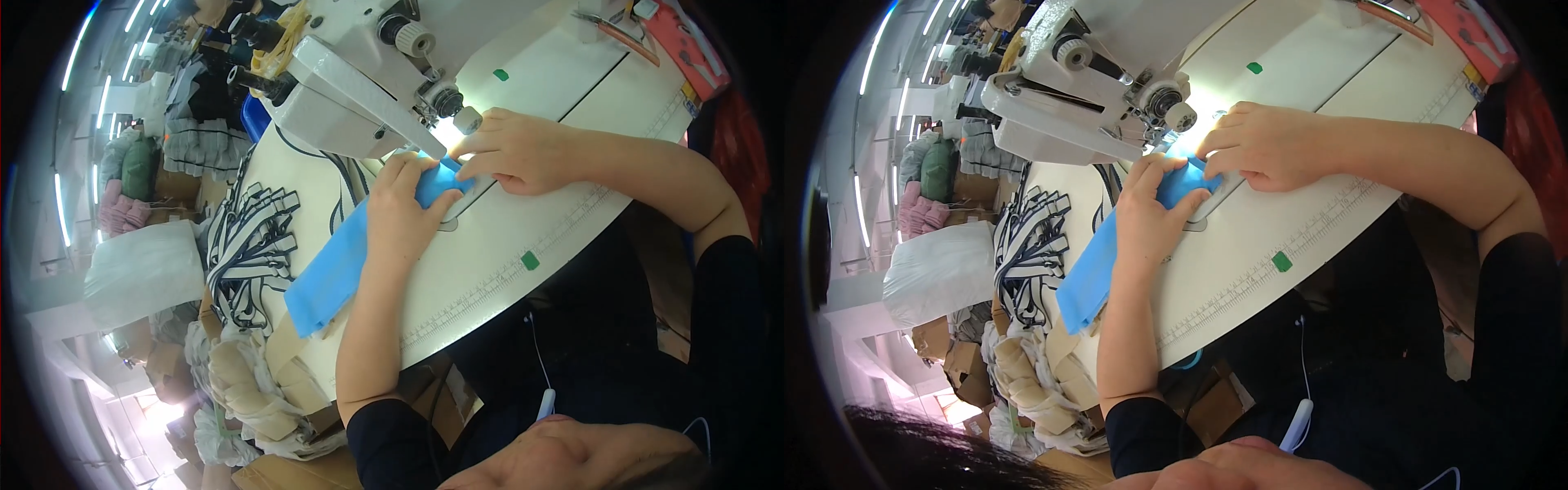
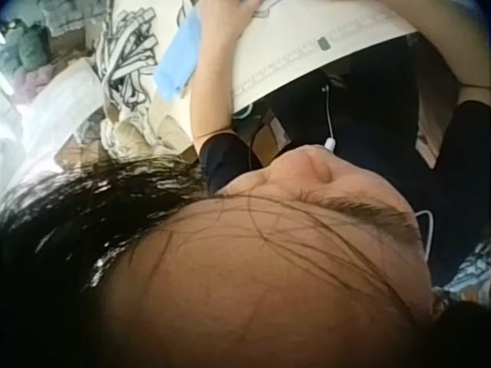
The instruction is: The recorder is using an industrial sewing machine to join material components, specifically sewing a blue strap onto a larger white fabric piece.
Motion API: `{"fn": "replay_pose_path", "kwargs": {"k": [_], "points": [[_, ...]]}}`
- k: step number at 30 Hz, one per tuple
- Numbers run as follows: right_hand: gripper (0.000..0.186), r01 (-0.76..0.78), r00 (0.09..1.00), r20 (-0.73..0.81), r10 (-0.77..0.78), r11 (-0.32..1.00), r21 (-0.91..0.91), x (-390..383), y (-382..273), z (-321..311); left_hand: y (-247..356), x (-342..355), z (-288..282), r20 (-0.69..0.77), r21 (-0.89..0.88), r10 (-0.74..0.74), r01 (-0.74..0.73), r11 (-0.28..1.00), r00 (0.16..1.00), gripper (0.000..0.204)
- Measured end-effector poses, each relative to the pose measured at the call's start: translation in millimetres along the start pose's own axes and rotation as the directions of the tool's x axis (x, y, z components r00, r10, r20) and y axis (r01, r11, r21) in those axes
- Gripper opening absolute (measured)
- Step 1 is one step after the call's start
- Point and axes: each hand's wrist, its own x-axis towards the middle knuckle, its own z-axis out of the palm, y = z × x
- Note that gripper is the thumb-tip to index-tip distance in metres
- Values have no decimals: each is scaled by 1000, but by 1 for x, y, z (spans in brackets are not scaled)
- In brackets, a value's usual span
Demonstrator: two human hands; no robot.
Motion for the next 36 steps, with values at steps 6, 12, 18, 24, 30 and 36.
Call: {"fn": "replay_pose_path", "kwargs": {"k": [6, 12, 18, 24, 30, 36], "points": [[32, -4, 1000, 26, 4, 1000, 3, 0, 1, 0, 0, 0, -2, 5, -1, 17, -17, 1000, 1000, 43], [31, -5, 999, 33, 5, 1000, 21, 1, 0, -3, -1, 1, -5, 20, 2, 34, -34, 999, 999, 43], [33, -28, 998, 50, 26, 999, 30, 1, 0, -3, -1, 2, -6, 36, 18, 24, -25, 1000, 999, 43], [30, -66, 996, 59, 64, 997, 36, 1, -2, -3, 1, 2, -6, 35, 23, 24, -25, 999, 999, 43], [30, 24, 999, 25, -21, 992, -126, 2, -9, -8, 7, 2, -9, 80, -10, -55, 56, 998, 995, 41], [27, 15, 999, 43, -12, 997, -70, 0, -4, 0, -1, -3, -4, -14, 36, 36, -36, 999, 999, 27]]}}
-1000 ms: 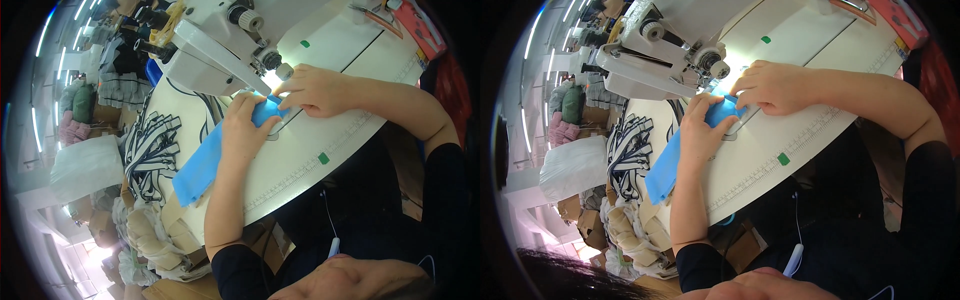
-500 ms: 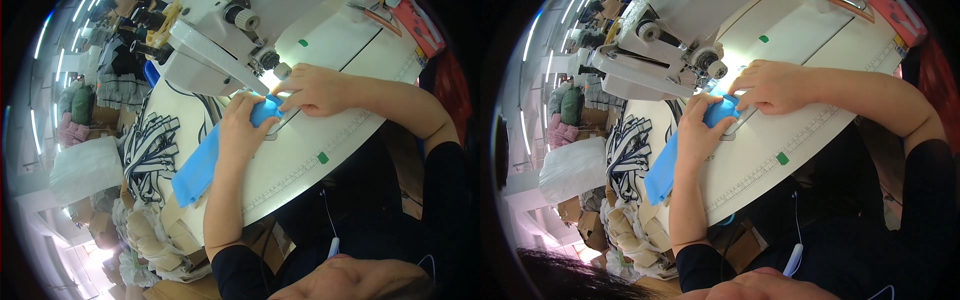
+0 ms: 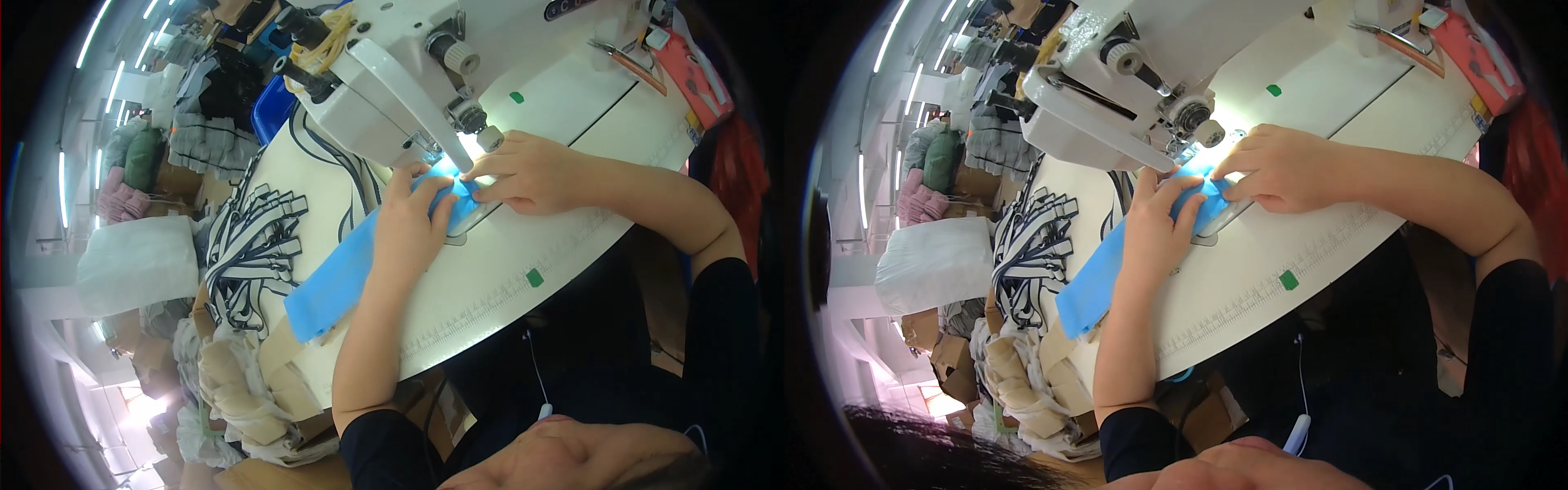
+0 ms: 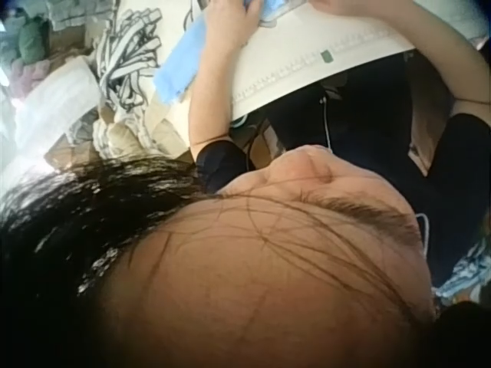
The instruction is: The recorder is using an industrial sewing machine to join material components, specifically sewing a blue strap onto a larger white fabric piece.
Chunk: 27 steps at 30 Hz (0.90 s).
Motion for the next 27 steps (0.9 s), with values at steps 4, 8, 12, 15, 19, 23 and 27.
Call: {"fn": "replay_pose_path", "kwargs": {"k": [4, 8, 12, 15, 19, 23, 27], "points": [[28, -34, 999, 11, 33, 997, 74, 1, 2, -3, 5, 1, -4, -39, 271, 182, -165, 948, 983, 25], [29, -38, 999, 22, 37, 997, 68, 1, 1, -4, 3, 0, -3, 16, 327, 248, -240, 914, 968, 27], [30, -37, 999, 13, 37, 998, 52, -1, 1, -4, 0, -1, 1, 27, 169, 200, -201, 965, 980, 27], [30, -29, 999, 22, 28, 998, 48, 0, 1, -4, -4, 0, 2, 22, 96, 177, -179, 979, 984, 26], [27, -25, 999, 40, 23, 998, 52, -2, 1, -4, 5, 0, -5, 138, 32, 8, -13, 999, 990, 26], [24, -9, 1000, 26, 7, 997, 80, -3, -2, -6, 3, -4, -2, 73, 38, 106, -109, 993, 992, 28], [27, 31, 999, -15, -30, 998, 62, -3, -1, -4, 4, -4, -2, 82, 39, 114, -118, 992, 990, 27]]}}
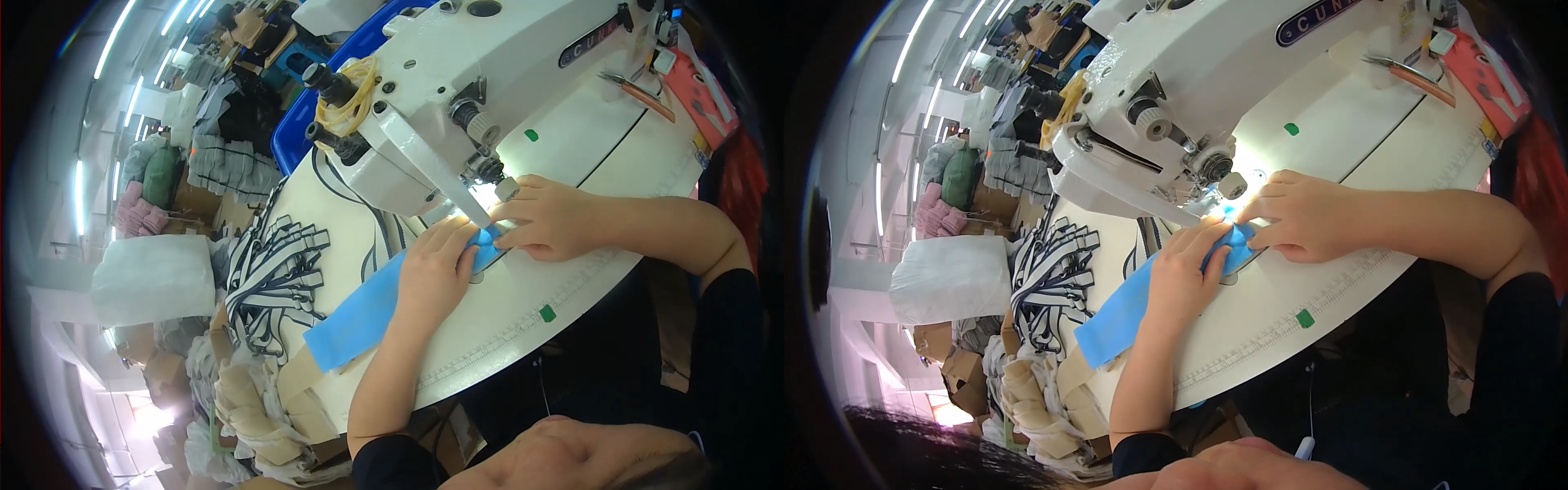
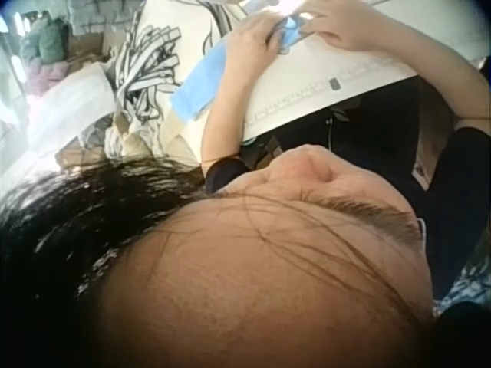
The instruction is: The recorder is using an industrial sewing machine to join material components, specifically sewing a blue strap onto a larger white fabric piece.
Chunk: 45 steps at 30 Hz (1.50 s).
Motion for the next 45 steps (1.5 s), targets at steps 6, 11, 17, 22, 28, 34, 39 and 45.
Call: {"fn": "replay_pose_path", "kwargs": {"k": [6, 11, 17, 22, 28, 34, 39, 45], "points": [[22, -44, 998, 53, 44, 999, 0, 1, -3, -3, 1, 0, 0, 17, 15, 13, -13, 1000, 1000, 27], [25, -45, 996, 80, 48, 998, -39, 2, -4, -5, 3, 1, -2, 14, 28, 7, -7, 1000, 1000, 27], [26, -62, 993, 95, 65, 998, -32, 2, -5, -4, 4, 1, -2, 23, 35, 4, -5, 999, 1000, 29], [28, -55, 994, 91, 58, 998, -26, 1, -3, -4, 4, 2, -2, 42, 32, -9, 7, 999, 999, 30], [35, -96, 990, 102, 95, 995, 9, 2, -3, -4, 2, 2, -3, 28, 49, 2, -3, 999, 1000, 31], [43, -120, 988, 98, 118, 993, 17, 5, -4, -3, 3, 3, -4, 39, 42, -1, 0, 999, 999, 31], [45, -129, 988, 90, 127, 992, 15, 6, -4, -2, 4, 3, -4, 61, 57, -7, 3, 998, 998, 32], [42, -136, 986, 100, 133, 990, 22, 8, -3, -2, 4, 0, -4, 50, 30, 1, -2, 1000, 999, 38]]}}
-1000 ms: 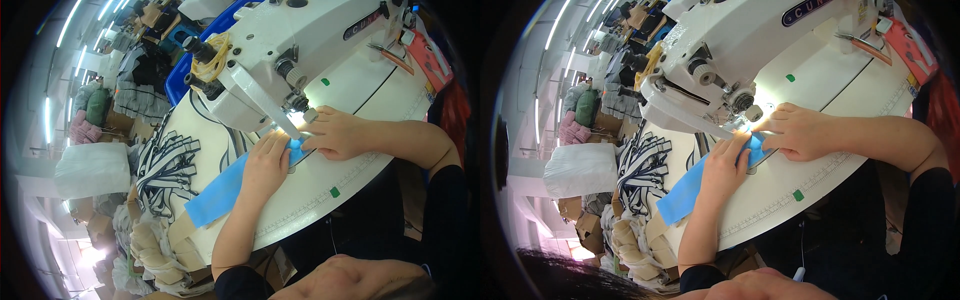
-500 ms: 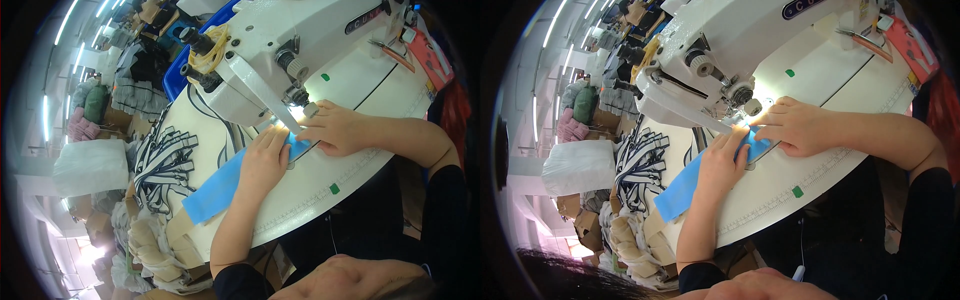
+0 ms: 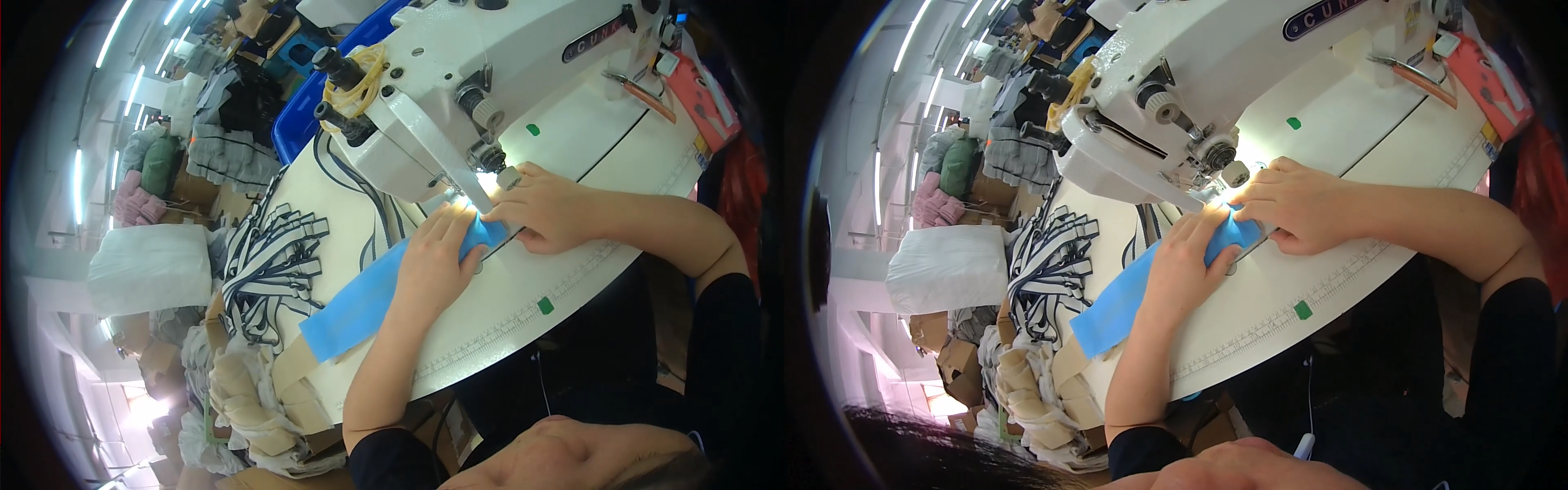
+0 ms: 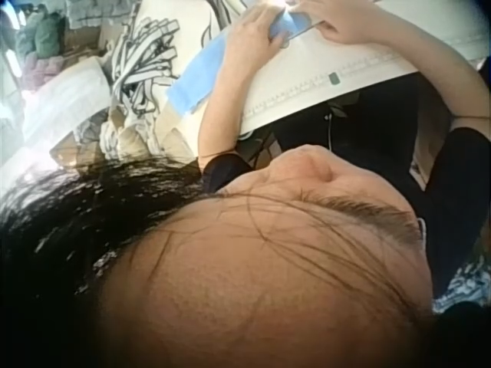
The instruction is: The recorder is using an industrial sewing machine to join material components, specifically sewing a blue strap onto a larger white fabric piece.
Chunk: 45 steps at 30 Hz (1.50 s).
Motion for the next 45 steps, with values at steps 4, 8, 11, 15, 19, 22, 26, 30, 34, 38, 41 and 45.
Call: {"fn": "replay_pose_path", "kwargs": {"k": [4, 8, 11, 15, 19, 22, 26, 30, 34, 38, 41, 45], "points": [[42, 29, 999, -29, -30, 999, -38, -2, 0, 3, -4, -4, 7, 23, -20, -51, 51, 998, 998, 46], [48, 53, 995, -73, -61, 993, -109, -2, 0, 7, -11, -8, 15, -41, -15, 5, -5, 1000, 999, 46], [47, 62, 991, -109, -77, 989, -133, -3, 3, 11, -13, -8, 18, -89, -8, 19, -20, 1000, 996, 45], [46, 42, 991, -117, -59, 989, -141, -2, 3, 10, -17, -4, 17, -66, -33, 0, -2, 999, 998, 42], [43, 43, 992, -113, -57, 991, -126, 0, 6, 9, -19, 0, 16, -42, -21, -11, 10, 1000, 999, 42], [43, 41, 992, -112, -54, 992, -116, 1, 8, 11, -19, 0, 15, -60, -20, -10, 9, 1000, 998, 41], [42, 18, 993, -113, -34, 989, -145, 1, 6, 12, -22, 3, 14, -45, -43, -8, 6, 999, 999, 39], [42, 14, 995, -101, -25, 994, -112, 1, 7, 10, -21, 4, 13, -42, -52, -26, 24, 998, 999, 38], [41, 10, 992, -122, -25, 992, -126, 1, 7, 11, -22, 6, 14, -63, -42, -20, 17, 999, 998, 37], [40, -8, 994, -106, -7, 991, -137, 1, 7, 11, -23, 6, 14, -58, -37, -34, 32, 999, 998, 37], [38, -1, 995, -99, -13, 990, -143, -1, 10, 14, -23, 5, 15, -45, -26, -43, 42, 999, 998, 38], [37, 12, 994, -106, -27, 989, -146, -1, 9, 12, -24, 4, 16, -71, -53, -6, 2, 999, 997, 39]]}}
